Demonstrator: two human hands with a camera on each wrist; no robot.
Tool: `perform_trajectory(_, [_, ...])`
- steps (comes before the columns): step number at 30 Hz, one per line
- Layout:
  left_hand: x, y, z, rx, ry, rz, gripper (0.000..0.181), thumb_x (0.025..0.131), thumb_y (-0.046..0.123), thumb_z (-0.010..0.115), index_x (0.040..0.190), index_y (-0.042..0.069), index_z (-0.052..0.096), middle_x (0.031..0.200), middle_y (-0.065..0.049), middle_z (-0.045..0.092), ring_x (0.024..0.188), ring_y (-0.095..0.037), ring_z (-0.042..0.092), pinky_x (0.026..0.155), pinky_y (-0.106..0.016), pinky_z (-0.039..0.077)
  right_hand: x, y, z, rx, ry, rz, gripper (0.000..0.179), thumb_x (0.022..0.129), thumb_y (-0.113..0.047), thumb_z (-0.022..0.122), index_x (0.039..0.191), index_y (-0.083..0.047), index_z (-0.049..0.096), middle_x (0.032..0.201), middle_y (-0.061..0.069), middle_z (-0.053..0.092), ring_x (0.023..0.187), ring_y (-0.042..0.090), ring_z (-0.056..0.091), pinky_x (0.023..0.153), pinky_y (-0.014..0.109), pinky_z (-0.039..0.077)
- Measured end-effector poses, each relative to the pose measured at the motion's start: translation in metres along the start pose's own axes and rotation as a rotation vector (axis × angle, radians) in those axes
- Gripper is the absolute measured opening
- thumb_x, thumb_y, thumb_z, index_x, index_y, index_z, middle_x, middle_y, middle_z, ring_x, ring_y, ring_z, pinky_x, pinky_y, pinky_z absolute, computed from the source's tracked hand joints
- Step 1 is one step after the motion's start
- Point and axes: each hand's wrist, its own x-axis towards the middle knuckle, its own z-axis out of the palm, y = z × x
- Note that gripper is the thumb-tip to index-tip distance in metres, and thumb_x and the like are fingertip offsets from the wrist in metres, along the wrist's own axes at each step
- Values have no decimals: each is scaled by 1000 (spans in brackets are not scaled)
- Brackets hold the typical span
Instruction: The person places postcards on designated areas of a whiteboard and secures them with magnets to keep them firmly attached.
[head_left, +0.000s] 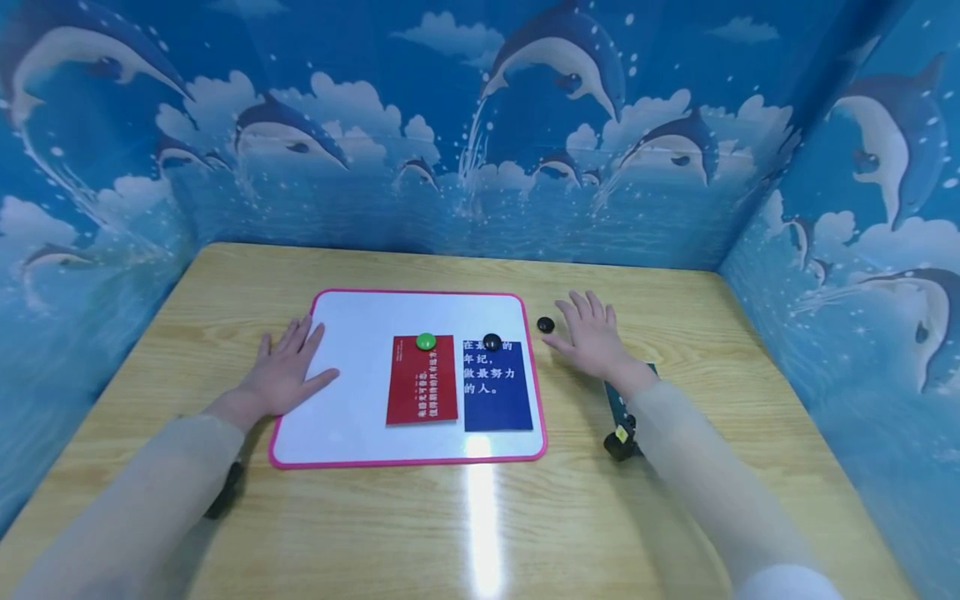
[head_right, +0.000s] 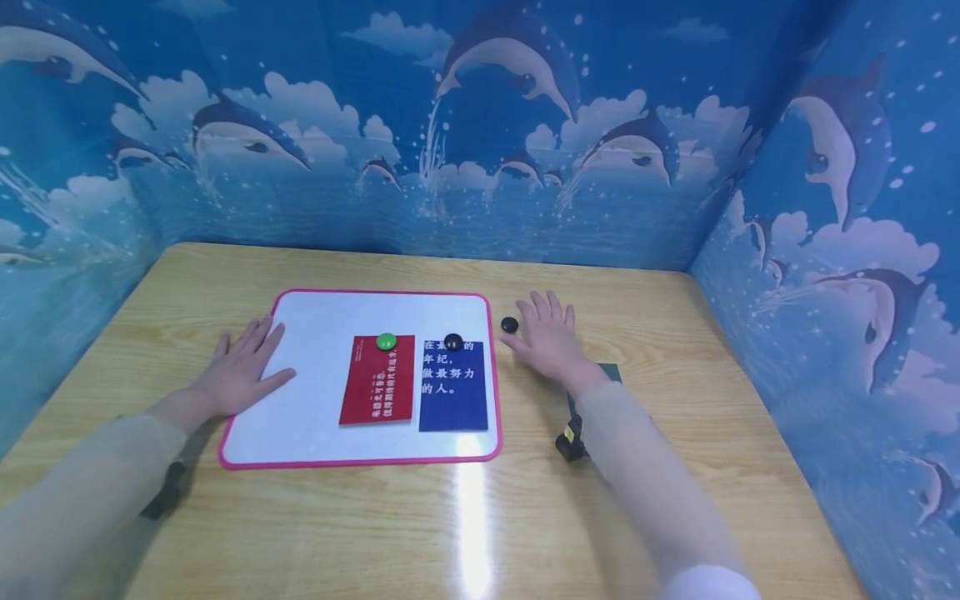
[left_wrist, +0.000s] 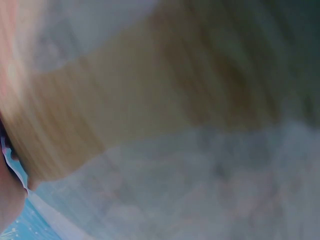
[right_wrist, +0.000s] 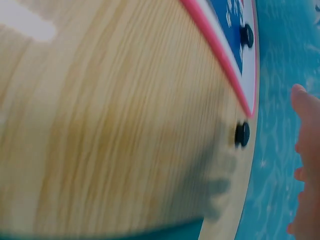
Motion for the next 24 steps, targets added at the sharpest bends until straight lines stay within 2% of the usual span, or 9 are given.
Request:
perform_trajectory(10, [-1, 2, -2, -2, -2, -7, 91, 90, 65, 35, 151, 5, 3, 156, -23, -3, 143, -42, -4, 107, -69, -8, -31, 51, -3, -15, 11, 57, 72, 94, -44, 50, 145, -2, 24, 152, 28, 13, 140, 48, 4, 107, 70, 3])
perform_trajectory(18, [-1, 2, -2, 0, -1, -7, 91, 90, 65, 35, 150, 5, 4, 156, -23, -2, 143, -43, -3, 107, -69, -8, -56, 75, -3, -9, 6, 61, 74, 92, -45, 53, 144, 1, 26, 150, 31, 15, 138, 52, 6, 105, 72, 4])
perform_trajectory(24, [-1, 2, -2, -12, -6, -1, 91, 90, 66, 34, 150, 5, 3, 156, -23, -3, 143, -43, -5, 107, -69, -8, -71, 92, 1, -61, -35, 53, 83, 87, -52, 57, 143, 1, 28, 149, 30, 17, 137, 53, 9, 104, 73, 7])
